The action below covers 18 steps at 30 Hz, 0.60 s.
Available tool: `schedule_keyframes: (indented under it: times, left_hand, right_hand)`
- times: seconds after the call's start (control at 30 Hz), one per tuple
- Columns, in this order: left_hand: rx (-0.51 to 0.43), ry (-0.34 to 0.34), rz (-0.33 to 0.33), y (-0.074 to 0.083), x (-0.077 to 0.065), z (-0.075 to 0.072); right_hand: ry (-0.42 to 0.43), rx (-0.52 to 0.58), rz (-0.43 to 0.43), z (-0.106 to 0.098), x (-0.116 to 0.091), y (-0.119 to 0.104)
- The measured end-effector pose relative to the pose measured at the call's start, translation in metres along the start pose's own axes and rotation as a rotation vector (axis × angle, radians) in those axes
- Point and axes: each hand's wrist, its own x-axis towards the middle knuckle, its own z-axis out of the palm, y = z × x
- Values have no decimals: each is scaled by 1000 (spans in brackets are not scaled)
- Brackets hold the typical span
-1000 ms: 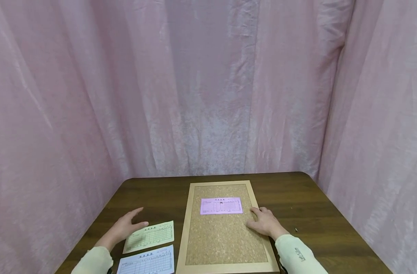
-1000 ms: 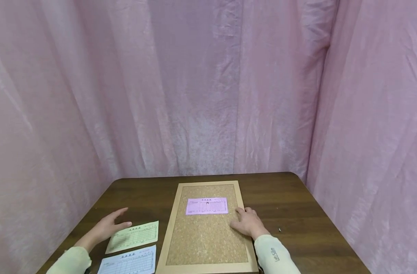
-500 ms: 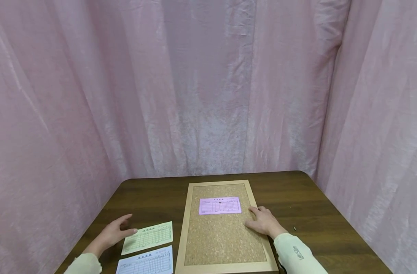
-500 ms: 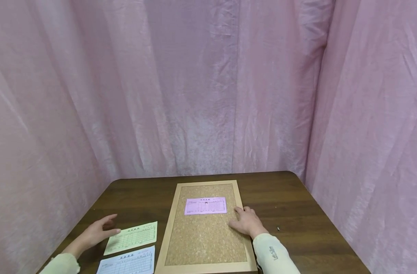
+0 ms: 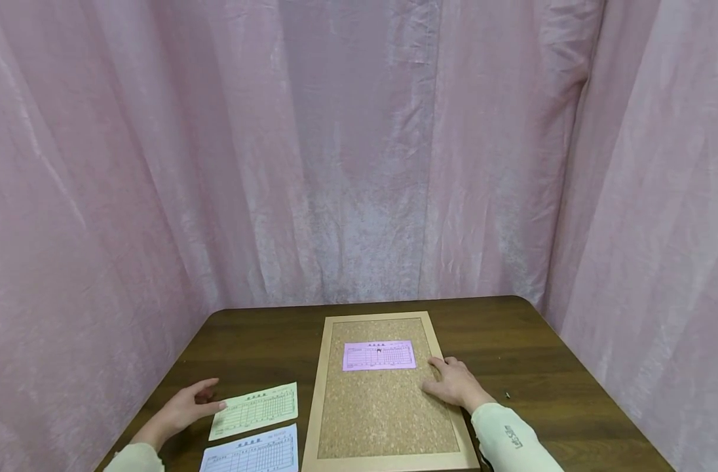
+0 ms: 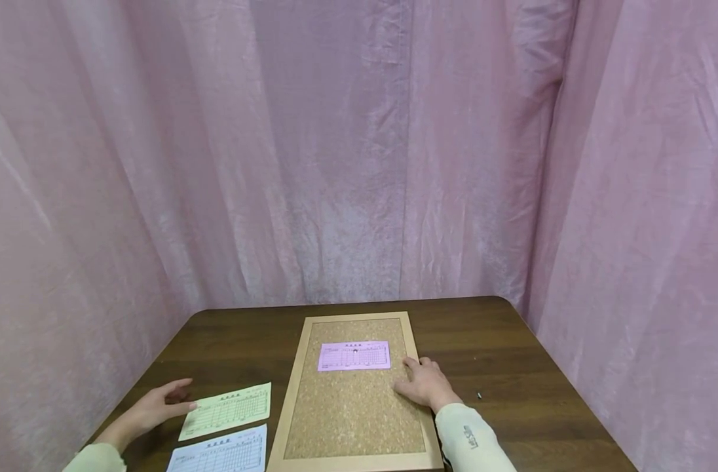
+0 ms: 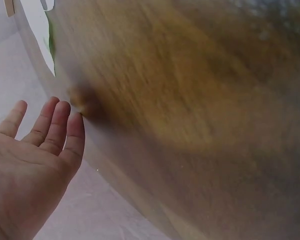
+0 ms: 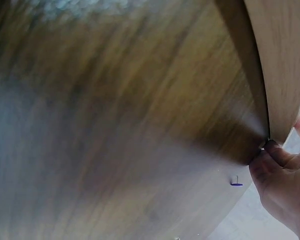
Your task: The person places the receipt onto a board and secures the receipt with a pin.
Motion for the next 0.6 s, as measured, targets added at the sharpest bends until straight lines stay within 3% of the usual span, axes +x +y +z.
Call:
schedule_keyframes:
  times: [0.33, 0.6]
  left_hand:
    - [-70, -24, 5, -7, 3, 0]
    - [-75, 10, 17, -15, 5, -1]
  right_hand:
    - [4, -6, -1, 1, 0, 0]
    - [9, 1, -1, 0, -1, 0]
